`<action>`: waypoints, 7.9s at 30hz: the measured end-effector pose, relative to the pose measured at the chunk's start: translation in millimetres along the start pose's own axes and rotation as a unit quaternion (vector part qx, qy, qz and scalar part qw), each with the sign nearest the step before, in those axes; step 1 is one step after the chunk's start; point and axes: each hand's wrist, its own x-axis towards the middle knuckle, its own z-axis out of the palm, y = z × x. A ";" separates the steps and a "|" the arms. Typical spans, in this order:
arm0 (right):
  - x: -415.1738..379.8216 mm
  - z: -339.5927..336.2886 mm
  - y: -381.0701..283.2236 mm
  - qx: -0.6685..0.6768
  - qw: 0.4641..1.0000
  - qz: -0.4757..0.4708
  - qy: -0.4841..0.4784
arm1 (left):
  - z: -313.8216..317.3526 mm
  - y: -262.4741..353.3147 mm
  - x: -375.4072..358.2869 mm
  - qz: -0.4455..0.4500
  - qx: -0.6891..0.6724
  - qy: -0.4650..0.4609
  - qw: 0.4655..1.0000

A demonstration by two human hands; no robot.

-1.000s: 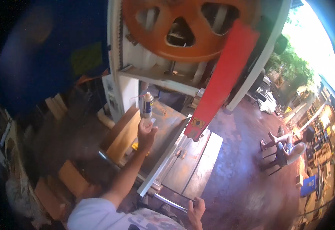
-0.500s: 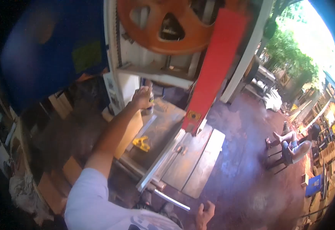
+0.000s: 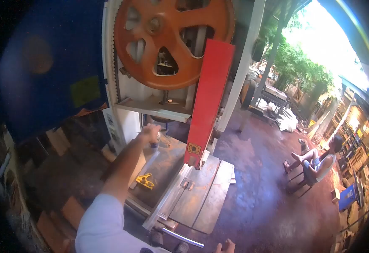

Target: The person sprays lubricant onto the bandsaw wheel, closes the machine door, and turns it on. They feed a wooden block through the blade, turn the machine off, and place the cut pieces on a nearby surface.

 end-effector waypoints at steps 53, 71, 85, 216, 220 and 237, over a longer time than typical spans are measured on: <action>206.6 72.4 -586.9 -0.036 0.748 -0.648 0.134 | 213.1 11.8 -373.3 -0.417 -0.365 0.367 0.747; 208.0 79.2 -588.0 -0.069 0.774 -0.613 0.144 | 211.0 12.5 -376.4 -0.381 -0.358 0.380 0.763; 208.9 77.8 -578.8 -0.100 0.769 -0.618 0.129 | 215.1 13.0 -376.0 -0.376 -0.347 0.398 0.762; 208.6 89.2 -596.6 -0.039 0.790 -0.587 0.173 | 207.4 11.2 -376.5 -0.371 -0.369 0.395 0.755; 208.2 87.0 -592.7 -0.027 0.785 -0.592 0.181 | 206.9 11.7 -376.7 -0.364 -0.366 0.387 0.764; 192.5 86.5 -524.8 0.072 0.814 -0.555 0.154 | 250.2 3.4 -372.1 -0.357 -0.303 0.401 0.788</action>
